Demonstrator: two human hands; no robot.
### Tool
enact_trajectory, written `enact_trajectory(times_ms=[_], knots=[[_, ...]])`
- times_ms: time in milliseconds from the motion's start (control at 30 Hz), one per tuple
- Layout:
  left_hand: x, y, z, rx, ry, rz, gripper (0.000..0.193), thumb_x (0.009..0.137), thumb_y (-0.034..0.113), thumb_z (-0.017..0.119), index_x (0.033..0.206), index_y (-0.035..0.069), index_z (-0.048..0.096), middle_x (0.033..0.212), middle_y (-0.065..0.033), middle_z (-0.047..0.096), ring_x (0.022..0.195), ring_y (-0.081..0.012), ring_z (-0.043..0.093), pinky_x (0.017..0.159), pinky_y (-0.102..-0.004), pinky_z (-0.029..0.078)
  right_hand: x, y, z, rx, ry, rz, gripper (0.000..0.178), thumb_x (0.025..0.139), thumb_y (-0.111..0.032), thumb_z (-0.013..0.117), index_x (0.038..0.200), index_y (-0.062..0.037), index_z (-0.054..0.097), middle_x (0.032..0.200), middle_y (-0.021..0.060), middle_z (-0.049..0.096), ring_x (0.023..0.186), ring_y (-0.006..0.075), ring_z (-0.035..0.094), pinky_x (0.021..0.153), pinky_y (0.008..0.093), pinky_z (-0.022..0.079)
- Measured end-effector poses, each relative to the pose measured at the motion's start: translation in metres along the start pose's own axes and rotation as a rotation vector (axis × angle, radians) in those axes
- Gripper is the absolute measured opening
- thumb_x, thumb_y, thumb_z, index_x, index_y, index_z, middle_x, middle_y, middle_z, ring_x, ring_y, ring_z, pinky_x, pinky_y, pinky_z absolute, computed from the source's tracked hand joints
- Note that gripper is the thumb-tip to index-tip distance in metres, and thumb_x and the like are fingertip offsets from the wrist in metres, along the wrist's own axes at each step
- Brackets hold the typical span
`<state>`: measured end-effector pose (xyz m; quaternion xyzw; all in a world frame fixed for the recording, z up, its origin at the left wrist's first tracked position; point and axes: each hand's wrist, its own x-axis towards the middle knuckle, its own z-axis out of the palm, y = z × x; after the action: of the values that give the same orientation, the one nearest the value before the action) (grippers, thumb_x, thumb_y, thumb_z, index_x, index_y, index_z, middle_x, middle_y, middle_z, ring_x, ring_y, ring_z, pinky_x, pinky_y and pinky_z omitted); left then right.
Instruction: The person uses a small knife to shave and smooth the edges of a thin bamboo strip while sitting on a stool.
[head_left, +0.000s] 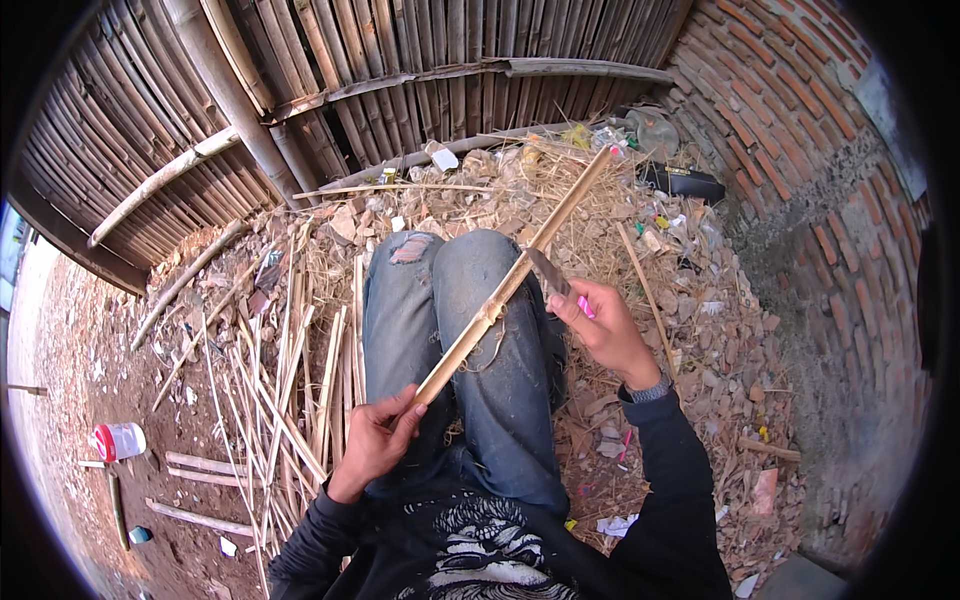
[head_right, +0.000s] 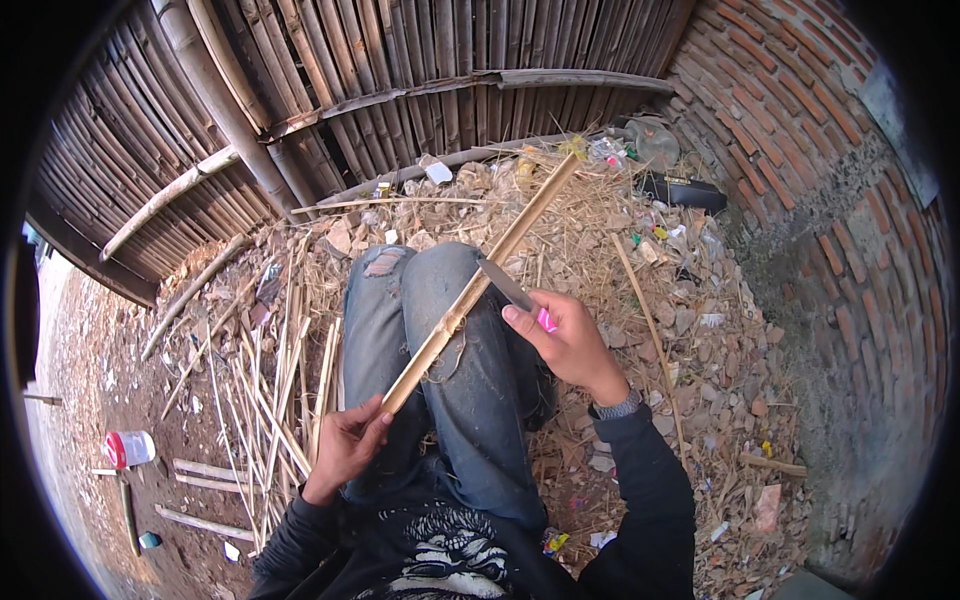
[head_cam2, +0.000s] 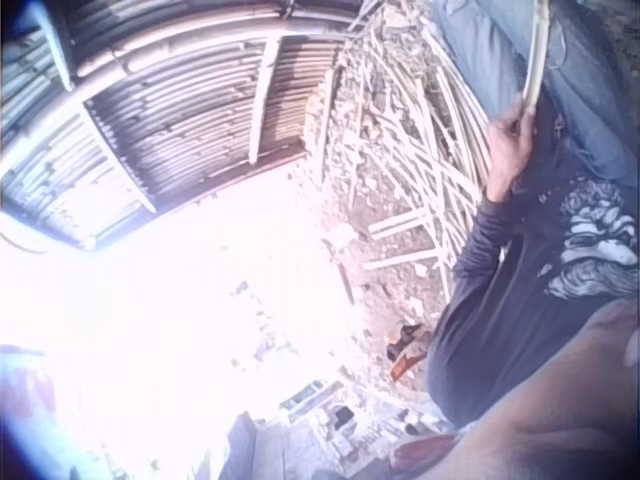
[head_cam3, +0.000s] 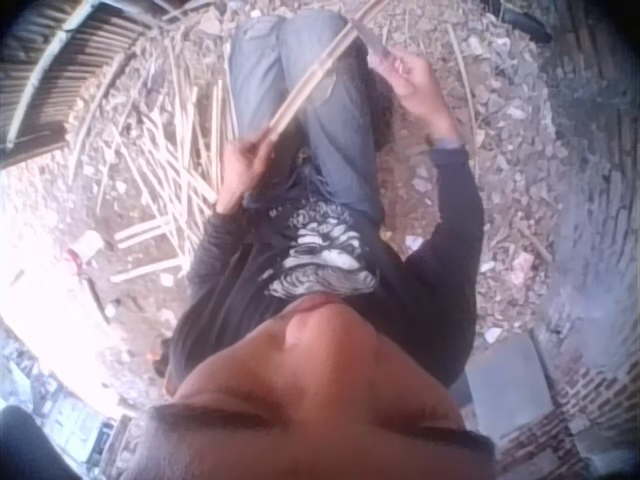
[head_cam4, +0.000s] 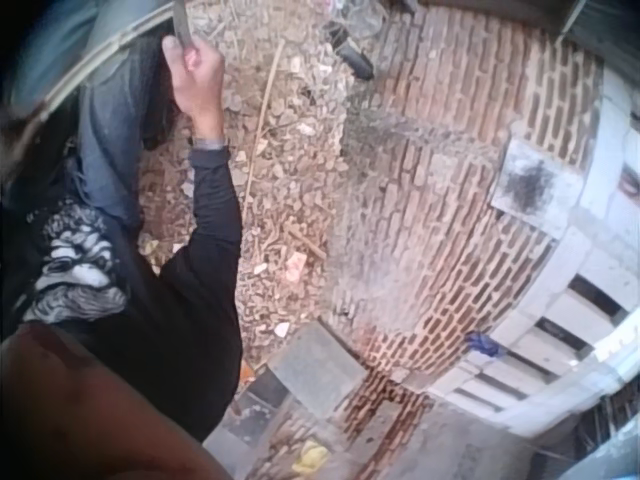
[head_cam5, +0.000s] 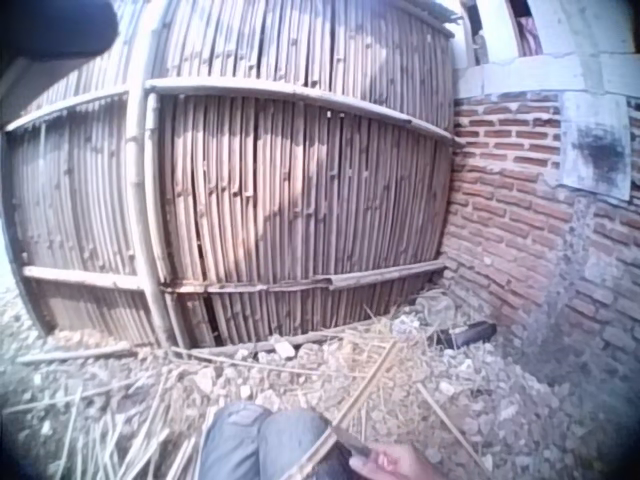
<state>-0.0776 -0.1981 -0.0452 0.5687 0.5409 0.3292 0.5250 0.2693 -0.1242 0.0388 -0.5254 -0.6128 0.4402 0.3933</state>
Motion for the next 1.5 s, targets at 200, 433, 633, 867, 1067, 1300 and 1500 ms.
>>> enact_trajectory(times_ms=[200,433,633,867,1067,1300,1500], knots=[[-0.006,0.016,0.010,0.290,0.138,0.276,0.028,0.094,0.003,0.074,0.122,-0.002,0.073,0.069,-0.0147,0.069,0.056,-0.0155,0.065,0.055,-0.0293,0.050,0.012,-0.018,0.037,-0.182,0.090,-0.020,0.036,0.092,-0.033,0.081,0.084,0.0015,0.073,0.058,0.0021,0.057,0.058,0.0071,0.048,0.054,0.0312,0.040],[-0.009,0.012,0.013,0.393,0.187,0.419,0.034,0.092,0.000,0.074,0.125,0.003,0.072,0.071,-0.0174,0.067,0.055,-0.0249,0.065,0.054,-0.0334,0.050,0.017,-0.017,0.040,-0.059,0.024,-0.060,0.025,0.095,-0.025,0.077,0.093,0.0005,0.078,0.066,0.0031,0.067,0.060,0.0067,0.053,0.057,0.0309,0.044],[-0.007,0.013,0.011,0.367,0.167,0.425,0.034,0.093,0.002,0.074,0.127,0.001,0.071,0.070,-0.0164,0.067,0.055,-0.0201,0.065,0.054,-0.0315,0.050,0.023,-0.008,0.038,-0.086,-0.034,-0.104,0.020,0.096,-0.020,0.074,0.094,0.0006,0.075,0.064,0.0078,0.064,0.058,0.0105,0.053,0.057,0.0334,0.044],[-0.007,0.015,0.007,-0.026,-0.049,-0.037,0.036,0.101,0.013,0.071,0.133,-0.003,0.067,0.079,-0.0007,0.069,0.065,-0.0053,0.059,0.058,-0.0244,0.049,0.018,-0.006,0.033,-0.209,-0.013,-0.241,0.017,0.093,-0.012,0.071,0.085,0.0023,0.067,0.061,0.0157,0.056,0.053,0.0255,0.053,0.055,0.0385,0.043],[-0.003,0.020,0.012,-0.251,-0.131,-0.233,0.035,0.103,0.017,0.068,0.135,0.002,0.067,0.076,0.0021,0.061,0.063,-0.0035,0.052,0.053,-0.0203,0.043,0.018,0.001,0.037,-0.326,0.067,-0.300,0.017,0.089,-0.011,0.071,0.082,0.0007,0.061,0.064,0.0179,0.057,0.055,0.0319,0.056,0.055,0.0400,0.043],[0.002,0.022,0.013,-0.639,-0.325,-0.393,0.035,0.108,0.019,0.059,0.138,0.002,0.064,0.067,0.0009,0.054,0.050,-0.0049,0.041,0.045,-0.0216,0.033,0.013,0.030,0.056,-0.014,0.180,-0.360,0.024,0.102,-0.015,0.066,0.083,-0.0010,0.062,0.061,0.0001,0.055,0.052,0.0099,0.050,0.050,0.0304,0.040],[0.001,0.006,0.021,-1.109,-0.571,-0.538,0.030,0.110,0.020,0.053,0.133,0.003,0.064,0.065,0.0000,0.050,0.043,-0.0057,0.035,0.043,-0.0226,0.028,0.007,0.041,0.040,0.607,-0.087,0.000,0.020,0.101,-0.015,0.068,0.084,-0.0048,0.064,0.062,-0.0051,0.053,0.053,0.0021,0.043,0.050,0.0230,0.032]])
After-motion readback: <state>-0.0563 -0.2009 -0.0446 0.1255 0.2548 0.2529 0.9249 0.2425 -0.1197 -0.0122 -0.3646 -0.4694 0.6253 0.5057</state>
